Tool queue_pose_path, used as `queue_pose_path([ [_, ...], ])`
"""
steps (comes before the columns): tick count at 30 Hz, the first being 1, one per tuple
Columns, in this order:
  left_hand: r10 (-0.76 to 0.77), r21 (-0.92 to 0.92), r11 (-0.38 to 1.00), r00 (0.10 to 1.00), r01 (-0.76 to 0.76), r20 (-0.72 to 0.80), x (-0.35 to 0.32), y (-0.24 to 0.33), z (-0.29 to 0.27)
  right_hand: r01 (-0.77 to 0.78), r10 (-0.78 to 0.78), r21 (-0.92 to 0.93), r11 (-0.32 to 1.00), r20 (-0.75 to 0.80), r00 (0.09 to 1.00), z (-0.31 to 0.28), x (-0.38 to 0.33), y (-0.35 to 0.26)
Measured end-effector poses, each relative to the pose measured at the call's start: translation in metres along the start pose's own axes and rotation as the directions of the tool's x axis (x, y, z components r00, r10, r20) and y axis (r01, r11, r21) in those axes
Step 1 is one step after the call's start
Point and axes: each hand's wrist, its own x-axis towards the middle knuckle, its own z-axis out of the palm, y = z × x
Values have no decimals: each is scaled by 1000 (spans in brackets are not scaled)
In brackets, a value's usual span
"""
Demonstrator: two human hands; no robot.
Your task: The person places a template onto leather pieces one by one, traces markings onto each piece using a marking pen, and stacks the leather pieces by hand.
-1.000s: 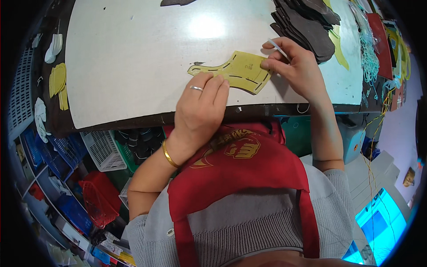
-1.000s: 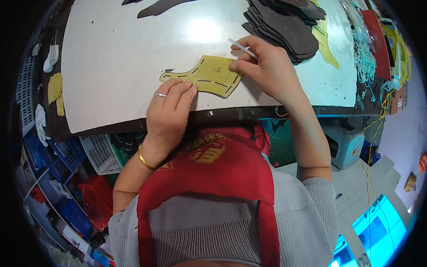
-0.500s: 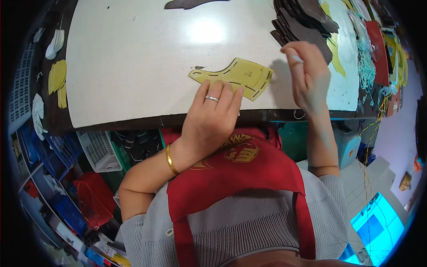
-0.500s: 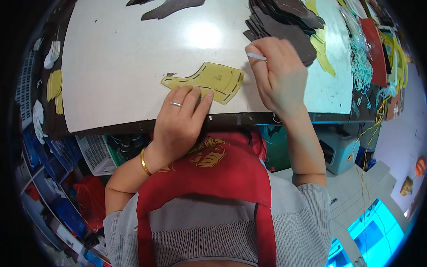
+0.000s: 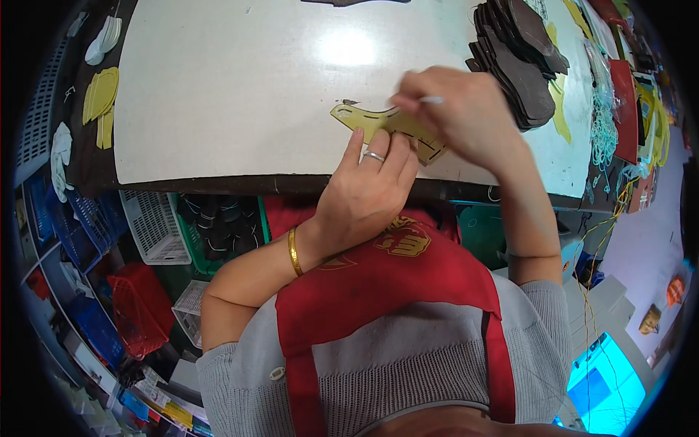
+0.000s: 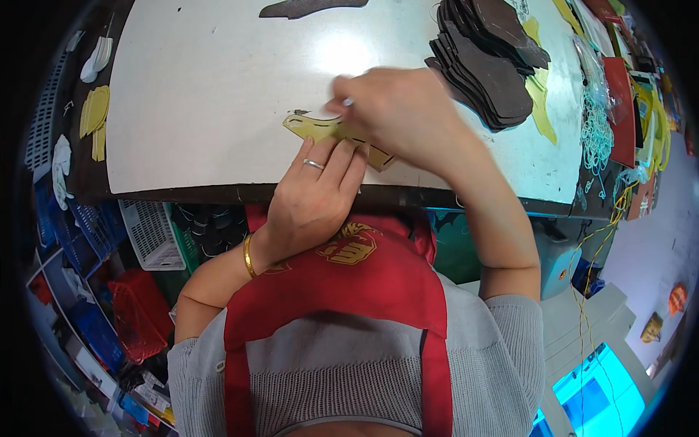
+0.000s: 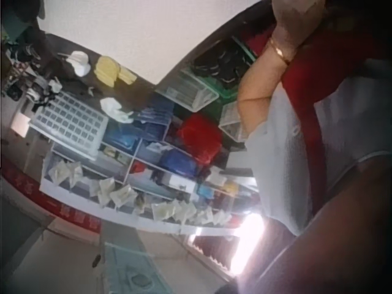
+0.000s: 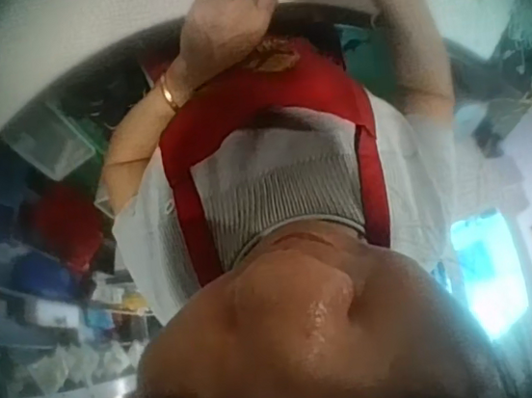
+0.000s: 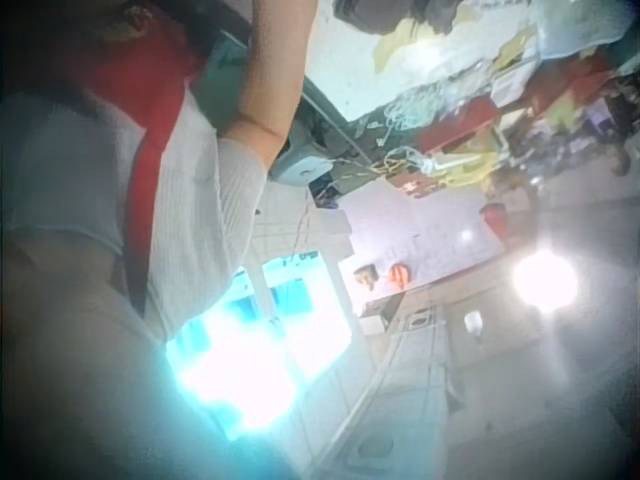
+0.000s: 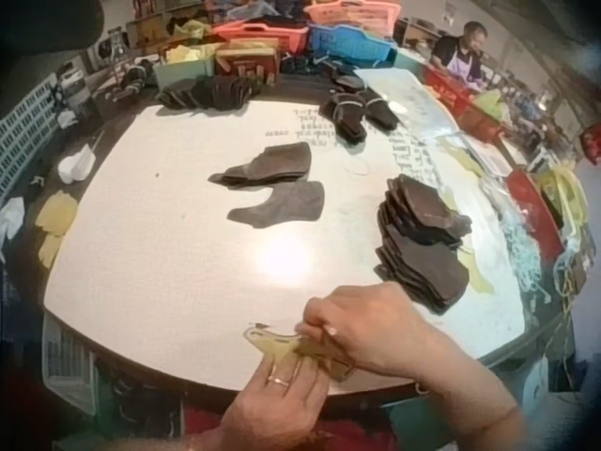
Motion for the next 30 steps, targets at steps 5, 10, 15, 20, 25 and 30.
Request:
queue_pose_path([
  [5, 14, -35, 999, 1000, -15, -26, 2, -1, 1, -202, 243, 210, 957, -193, 951, -11, -37, 2],
  [10, 26, -26, 999, 999, -27, -32, 3, -1, 1, -122, 151, 203, 972, -134, 980, 9, -42, -11],
  [15, 39, 1, 999, 998, -39, 40, 4, -1, -3, -275, 292, 139, 951, -123, 948, -19, -80, -11],
  [20, 66, 34, 997, 996, -68, 65, 15, 0, -4, -334, 450, 332, 882, -387, 805, 6, -85, 1],
  [25, 54, 50, 997, 997, -57, 52, 15, 1, -3, -352, 305, -85, 932, -339, 890, 12, -84, -28],
  [30, 69, 11, 997, 991, -71, 118, 17, -1, -5, -151, 216, 263, 953, -240, 946, -19, -86, -38],
])
